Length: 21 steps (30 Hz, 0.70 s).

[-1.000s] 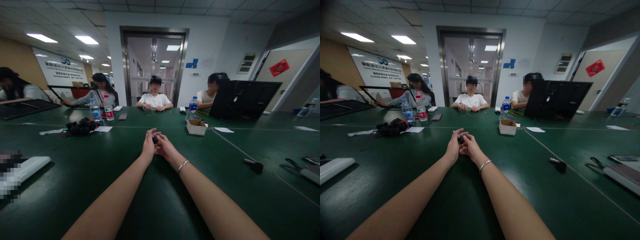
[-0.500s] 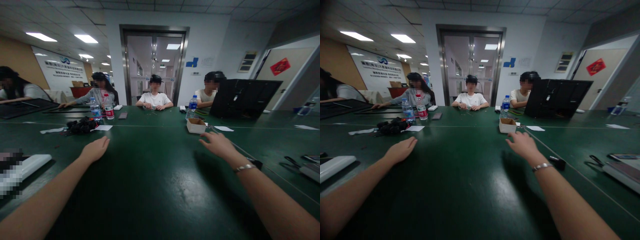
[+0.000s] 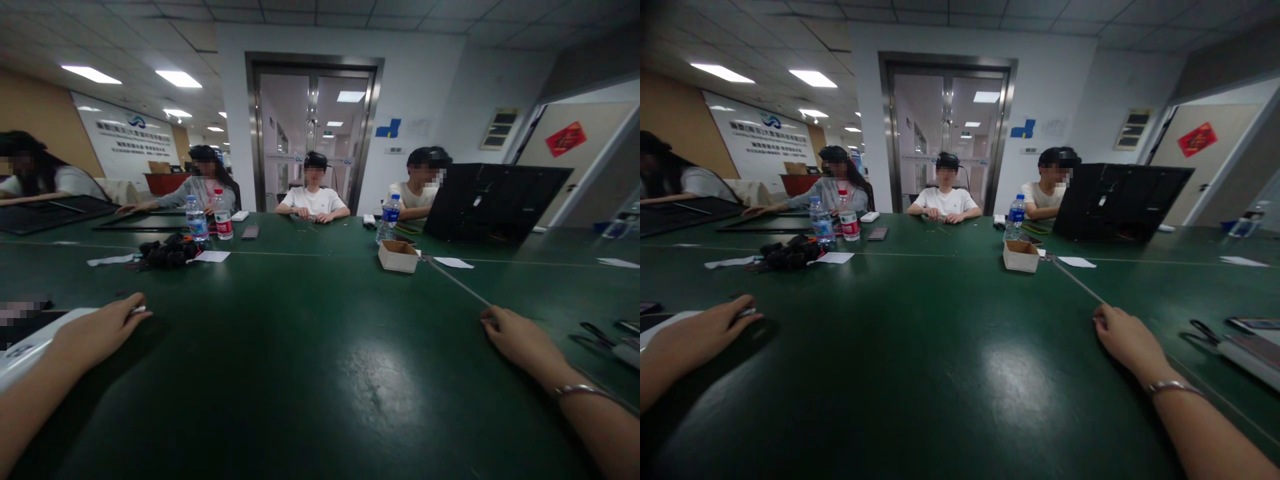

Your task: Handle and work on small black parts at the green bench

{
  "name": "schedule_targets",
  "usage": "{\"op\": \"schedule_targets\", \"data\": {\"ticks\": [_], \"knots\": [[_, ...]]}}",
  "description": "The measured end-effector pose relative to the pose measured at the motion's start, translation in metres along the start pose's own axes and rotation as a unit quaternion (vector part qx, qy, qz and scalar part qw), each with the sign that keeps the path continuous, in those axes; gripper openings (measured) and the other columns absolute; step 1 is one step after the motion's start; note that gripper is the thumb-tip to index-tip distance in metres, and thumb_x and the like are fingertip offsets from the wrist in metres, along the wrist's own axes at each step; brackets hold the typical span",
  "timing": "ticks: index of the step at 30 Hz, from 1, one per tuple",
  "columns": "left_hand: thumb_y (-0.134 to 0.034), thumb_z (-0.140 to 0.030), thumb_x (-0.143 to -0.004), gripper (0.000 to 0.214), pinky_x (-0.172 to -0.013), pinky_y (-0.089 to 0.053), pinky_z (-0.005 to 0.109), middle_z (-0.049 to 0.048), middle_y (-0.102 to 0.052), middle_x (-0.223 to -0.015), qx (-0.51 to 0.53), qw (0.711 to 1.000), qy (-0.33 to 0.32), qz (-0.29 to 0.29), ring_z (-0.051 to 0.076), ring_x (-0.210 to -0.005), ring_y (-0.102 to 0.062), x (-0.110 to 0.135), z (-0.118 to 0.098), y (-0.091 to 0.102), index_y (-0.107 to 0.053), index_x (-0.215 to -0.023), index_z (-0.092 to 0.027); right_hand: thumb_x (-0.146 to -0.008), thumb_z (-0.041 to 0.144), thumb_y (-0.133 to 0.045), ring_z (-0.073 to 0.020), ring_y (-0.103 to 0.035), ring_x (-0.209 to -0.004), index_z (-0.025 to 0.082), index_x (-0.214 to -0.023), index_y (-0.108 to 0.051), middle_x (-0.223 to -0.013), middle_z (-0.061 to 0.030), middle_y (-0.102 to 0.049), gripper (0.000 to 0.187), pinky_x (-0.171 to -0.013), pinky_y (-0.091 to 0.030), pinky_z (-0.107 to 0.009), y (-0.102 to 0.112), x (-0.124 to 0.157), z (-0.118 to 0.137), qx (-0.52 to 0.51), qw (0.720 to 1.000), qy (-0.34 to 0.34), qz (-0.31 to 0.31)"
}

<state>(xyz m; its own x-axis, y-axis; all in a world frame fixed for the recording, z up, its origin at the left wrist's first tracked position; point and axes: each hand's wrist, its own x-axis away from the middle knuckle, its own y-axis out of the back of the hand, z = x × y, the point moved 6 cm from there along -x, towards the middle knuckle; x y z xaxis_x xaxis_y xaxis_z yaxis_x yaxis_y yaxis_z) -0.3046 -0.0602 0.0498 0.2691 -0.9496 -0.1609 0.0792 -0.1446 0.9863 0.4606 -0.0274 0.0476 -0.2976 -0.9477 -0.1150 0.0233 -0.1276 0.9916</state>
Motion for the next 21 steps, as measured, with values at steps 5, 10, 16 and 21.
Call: {"op": "schedule_targets", "data": {"ticks": [5, 10, 16, 21], "knots": [[-0.016, -0.048, -0.087, 0.053, -0.089, -0.039, 0.034, 0.0059, -0.065, -0.115, -0.056, 0.998, -0.039, 0.006, 0.022, -0.103, -0.057, 0.001, -0.002, -0.002, -0.051, -0.117, -0.021, -0.087, 0.026, -0.039, -0.0243, -0.059, -0.09, 0.017, -0.099, -0.058, -0.103, -0.013, -0.064, 0.024, -0.077, -0.042, -0.034, -0.001, 0.007, 0.064, -0.012, 0.995, 0.095, -0.02], [-0.013, -0.052, -0.086, 0.056, -0.082, -0.039, 0.04, 0.0066, -0.064, -0.115, -0.121, 0.992, -0.023, -0.026, 0.027, -0.104, -0.053, 0.009, -0.005, 0.007, -0.055, -0.109, -0.024, -0.087, 0.024, -0.039, -0.0219, -0.054, -0.086, 0.018, -0.097, -0.06, -0.1, -0.0105, -0.062, 0.023, -0.076, -0.039, -0.033, -0.008, 0.015, 0.17, -0.036, 0.978, 0.199, -0.055], [-0.014, -0.046, -0.087, 0.051, -0.08, -0.036, 0.042, 0.0056, -0.065, -0.111, -0.118, 0.993, 0.009, -0.024, 0.029, -0.102, -0.05, 0.012, -0.003, 0.012, -0.057, -0.102, -0.025, -0.086, 0.021, -0.042, -0.0217, -0.049, -0.088, 0.019, -0.099, -0.058, -0.098, -0.0102, -0.061, 0.021, -0.077, -0.035, -0.032, -0.016, 0.042, 0.295, -0.096, 0.935, 0.334, -0.07], [-0.013, -0.046, -0.086, 0.053, -0.079, -0.034, 0.041, 0.0087, -0.065, -0.11, -0.099, 0.994, 0.019, -0.028, 0.03, -0.099, -0.05, 0.015, -0.002, 0.013, -0.058, -0.102, -0.023, -0.086, 0.02, -0.044, -0.0216, -0.047, -0.088, 0.02, -0.099, -0.059, -0.097, -0.0089, -0.059, 0.02, -0.078, -0.034, -0.032, -0.021, 0.051, 0.325, -0.13, 0.922, 0.358, -0.072]]}}
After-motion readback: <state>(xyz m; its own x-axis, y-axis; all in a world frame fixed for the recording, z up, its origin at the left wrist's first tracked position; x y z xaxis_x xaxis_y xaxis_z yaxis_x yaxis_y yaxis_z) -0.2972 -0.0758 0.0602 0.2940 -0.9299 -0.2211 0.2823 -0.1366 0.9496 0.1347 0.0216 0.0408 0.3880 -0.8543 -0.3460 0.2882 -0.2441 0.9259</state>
